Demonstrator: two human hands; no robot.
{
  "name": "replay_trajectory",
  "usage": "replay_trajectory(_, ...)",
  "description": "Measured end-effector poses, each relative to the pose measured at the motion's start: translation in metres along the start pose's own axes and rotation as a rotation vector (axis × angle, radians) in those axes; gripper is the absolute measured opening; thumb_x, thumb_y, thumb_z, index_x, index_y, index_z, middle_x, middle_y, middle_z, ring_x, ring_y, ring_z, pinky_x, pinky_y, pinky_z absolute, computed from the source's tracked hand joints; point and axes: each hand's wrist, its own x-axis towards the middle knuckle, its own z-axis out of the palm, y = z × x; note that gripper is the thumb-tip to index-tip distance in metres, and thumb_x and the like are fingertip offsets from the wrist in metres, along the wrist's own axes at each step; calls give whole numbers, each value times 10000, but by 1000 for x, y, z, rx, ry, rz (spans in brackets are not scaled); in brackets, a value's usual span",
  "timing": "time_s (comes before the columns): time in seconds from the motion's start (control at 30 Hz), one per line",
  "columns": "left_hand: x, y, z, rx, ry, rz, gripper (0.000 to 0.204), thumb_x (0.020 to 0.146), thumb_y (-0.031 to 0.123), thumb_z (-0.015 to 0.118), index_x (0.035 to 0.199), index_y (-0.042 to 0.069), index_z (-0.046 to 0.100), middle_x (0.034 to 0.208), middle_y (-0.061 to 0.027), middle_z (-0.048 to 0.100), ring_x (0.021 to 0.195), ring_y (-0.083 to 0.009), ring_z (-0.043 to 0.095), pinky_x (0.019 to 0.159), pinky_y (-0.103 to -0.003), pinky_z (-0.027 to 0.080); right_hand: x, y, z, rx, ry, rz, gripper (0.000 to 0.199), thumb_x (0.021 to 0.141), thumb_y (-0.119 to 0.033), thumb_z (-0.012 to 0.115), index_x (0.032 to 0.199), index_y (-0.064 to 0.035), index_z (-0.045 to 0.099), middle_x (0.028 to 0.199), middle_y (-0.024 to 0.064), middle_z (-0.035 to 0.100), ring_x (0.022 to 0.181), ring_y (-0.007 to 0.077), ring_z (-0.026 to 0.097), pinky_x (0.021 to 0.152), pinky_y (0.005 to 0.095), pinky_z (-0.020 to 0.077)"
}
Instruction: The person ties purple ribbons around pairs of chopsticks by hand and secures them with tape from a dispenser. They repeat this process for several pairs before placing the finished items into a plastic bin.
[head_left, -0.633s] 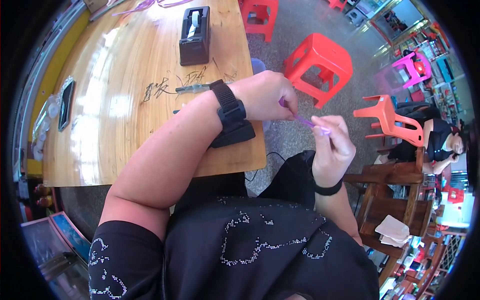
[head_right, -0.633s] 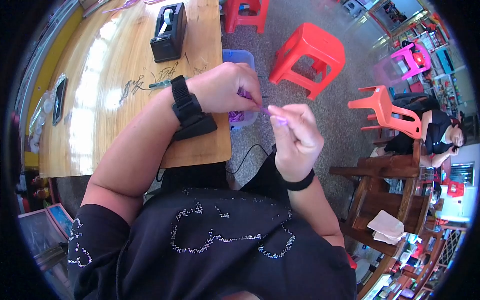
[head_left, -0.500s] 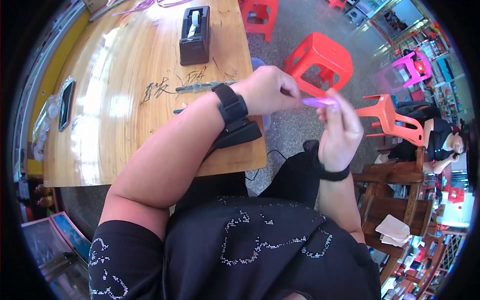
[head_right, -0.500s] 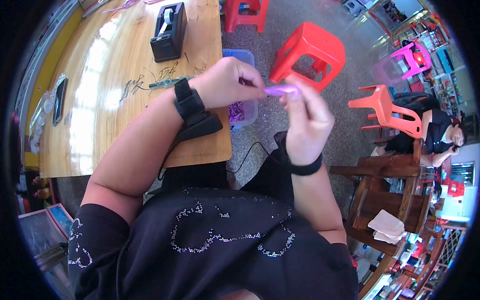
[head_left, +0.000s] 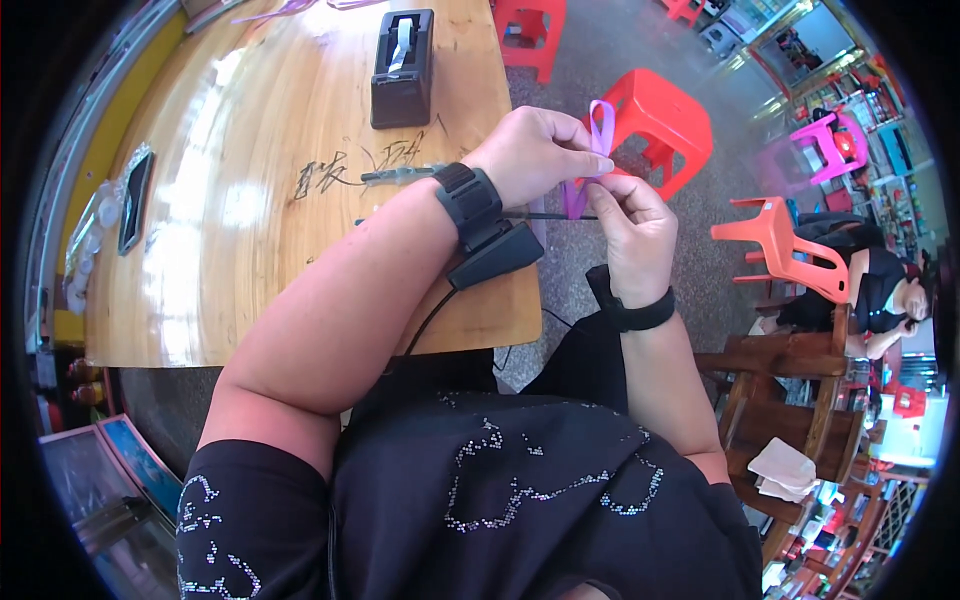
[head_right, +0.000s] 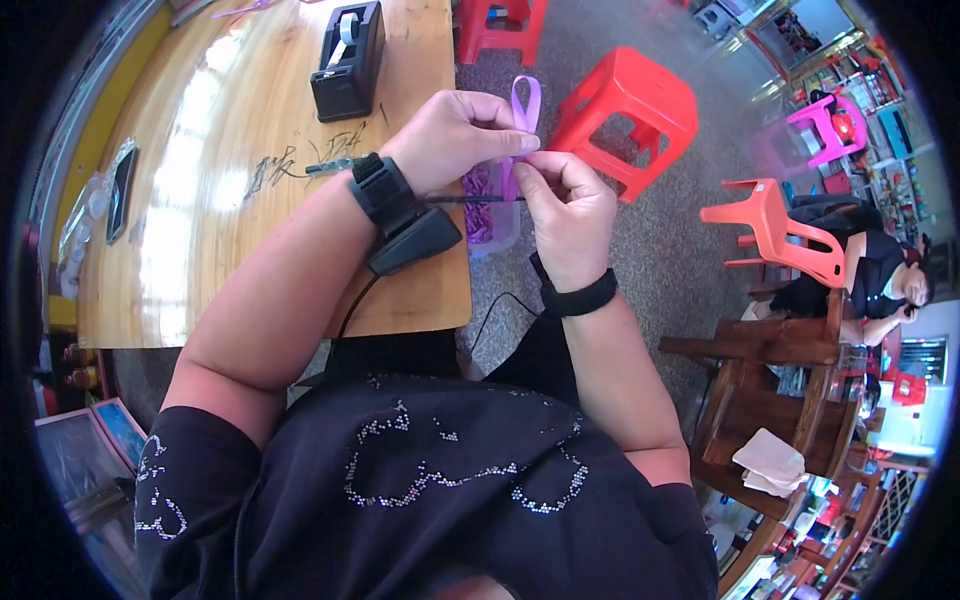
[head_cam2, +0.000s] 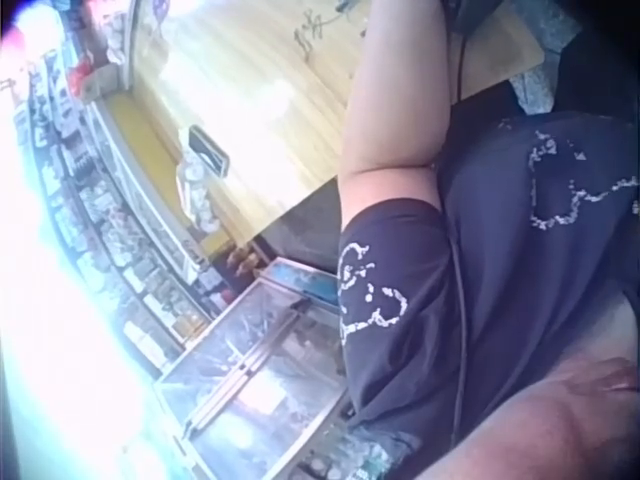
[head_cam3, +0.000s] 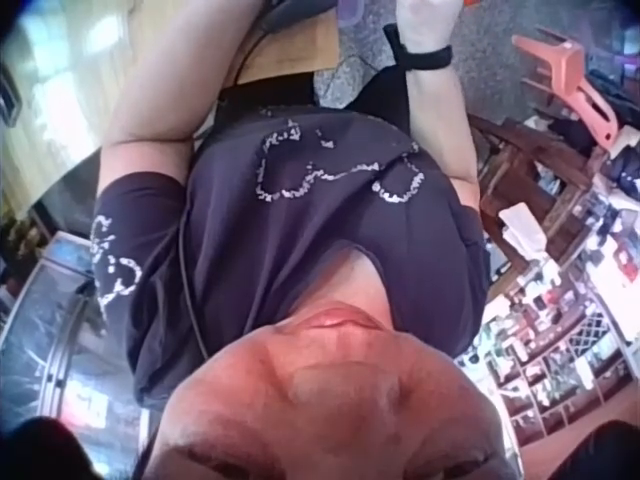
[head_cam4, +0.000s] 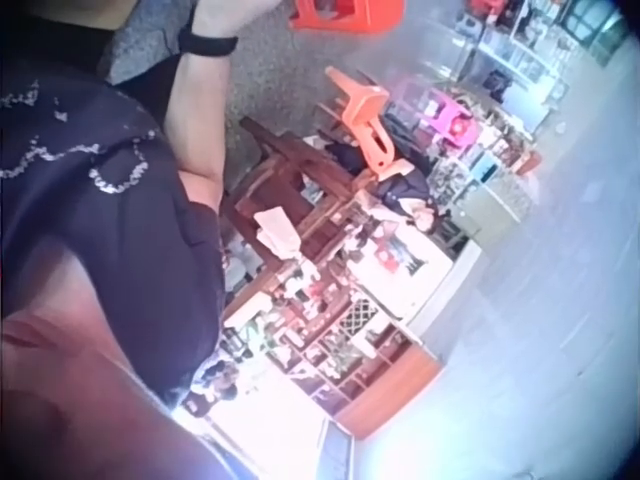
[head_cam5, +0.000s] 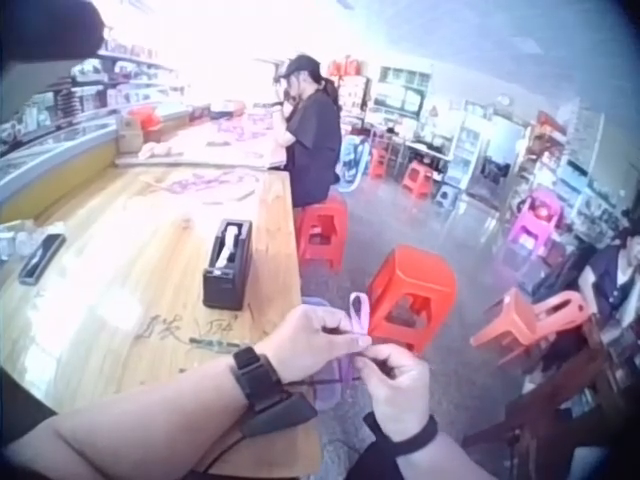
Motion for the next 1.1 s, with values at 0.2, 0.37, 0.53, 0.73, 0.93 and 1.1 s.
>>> replay_trajectory(0.2, -3, 10, 1, 47, -27, 123, 59, 793, 77, 662, 796, 23, 638, 731, 14, 595, 685, -32, 521, 626, -192, 439, 0, -4, 7, 15, 41, -99, 75, 791, 7, 643, 817, -25, 581, 743, -29, 572, 636, 10, 487, 575, 161, 397)
replay_trajectory(0.37, -7, 13, 10, -2, -25, 166, 58, 793, 73, 663, 799, 22, 635, 730, 16, 595, 686, -25, 523, 614, -183, 436, -3, -3, 5, -86, 132, -262, 115, 777, 13, 658, 797, -45, 560, 701, -51, 523, 609, 12, 437, 555, 167, 368)
replay_trajectory(0.53, -11, 22, 11, -6, 35, 182, 65, 789, 73, 669, 782, 19, 634, 726, 8, 596, 664, -32, 532, 582, -190, 441, -2, -5, 6, -73, 81, -258, 114, 774, 14, 660, 765, -42, 561, 697, -54, 522, 615, 13, 434, 561, 172, 368)
replay_trajectory(0.73, -14, 28, 14, 20, 8, 229, 84, 792, 83, 670, 772, 14, 627, 720, 5, 595, 659, -32, 533, 567, -191, 440, -4, -5, 1, -138, 16, -304, 84, 773, 28, 652, 779, -22, 585, 774, -20, 561, 684, 34, 479, 619, 193, 390)
replay_trajectory(0.93, -18, 29, 16, -29, -97, 216, 103, 803, 103, 663, 754, 21, 624, 687, 13, 589, 633, -32, 517, 561, -193, 432, -15, -6, -9, -66, -91, -229, 92, 772, 51, 639, 838, -4, 606, 861, 24, 592, 805, 74, 531, 719, 230, 423)
replay_trajectory(1.1, -21, 34, 18, 22, -160, 221, 135, 793, 128, 678, 731, 19, 626, 665, 15, 578, 618, -31, 507, 556, -197, 426, -25, -10, -17, 11, -164, -170, 89, 810, 53, 594, 875, 0, 622, 835, 16, 603, 795, 77, 548, 730, 224, 439)
